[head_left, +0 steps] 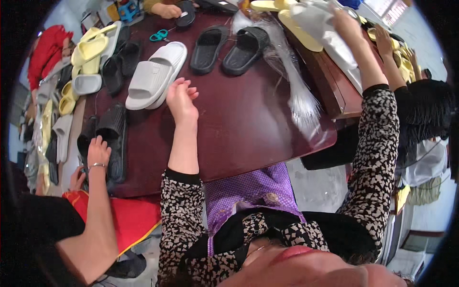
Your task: The person pairs slippers together by threading and fastening plastic ties through each pair by hand, then sets the connected slippers aside.
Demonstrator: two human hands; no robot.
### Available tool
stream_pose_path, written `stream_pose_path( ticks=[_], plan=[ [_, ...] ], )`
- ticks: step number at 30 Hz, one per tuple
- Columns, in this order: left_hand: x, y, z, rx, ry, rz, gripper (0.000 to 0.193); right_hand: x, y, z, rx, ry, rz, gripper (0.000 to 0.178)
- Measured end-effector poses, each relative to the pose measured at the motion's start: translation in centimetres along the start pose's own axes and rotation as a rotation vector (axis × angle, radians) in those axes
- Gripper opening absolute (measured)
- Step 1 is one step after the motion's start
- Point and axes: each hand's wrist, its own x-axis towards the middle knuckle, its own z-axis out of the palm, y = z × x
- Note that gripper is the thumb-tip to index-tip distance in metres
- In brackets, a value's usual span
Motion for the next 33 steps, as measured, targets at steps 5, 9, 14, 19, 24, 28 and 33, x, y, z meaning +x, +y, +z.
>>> stream_pose_path(
  ticks=[5, 9, 14, 19, 24, 28, 33],
  plan=[
    [-1.1, 1.3, 0.5, -0.022, 0.041, -0.012, 0.018, 2.1, -5.6, 1.8, 0.294, -0.031, -0.081, 0.031],
    [-2.6, 3.9, 1.1, -0.016, 0.063, -0.012, 0.02, 1.7, -14.6, 0.1, 0.623, -0.35, -0.358, 0.032],
    [-5.2, 5.5, 3.8, -0.115, 0.111, -0.012, 0.019, 1.7, -19.9, 3.0, 0.658, -0.369, -0.383, 0.042],
    [-8.2, 7.4, 4.4, -0.175, 0.159, -0.056, 0.019, 2.0, -23.0, 0.7, 0.539, -0.333, -0.095, 0.044],
    [-10.3, 8.2, 5.2, -0.209, 0.167, -0.095, 0.023, 1.2, -23.7, -0.8, 0.264, -0.266, -0.002, 0.039],
    [-10.6, 8.2, 5.4, -0.21, 0.162, -0.135, 0.021, 1.1, -23.4, -0.5, 0.215, -0.207, 0.032, 0.038],
    [-10.2, 7.9, 4.1, -0.233, 0.152, -0.178, 0.021, 1.5, -24.2, -2.0, 0.247, -0.356, 0.008, 0.038]
  ],
)
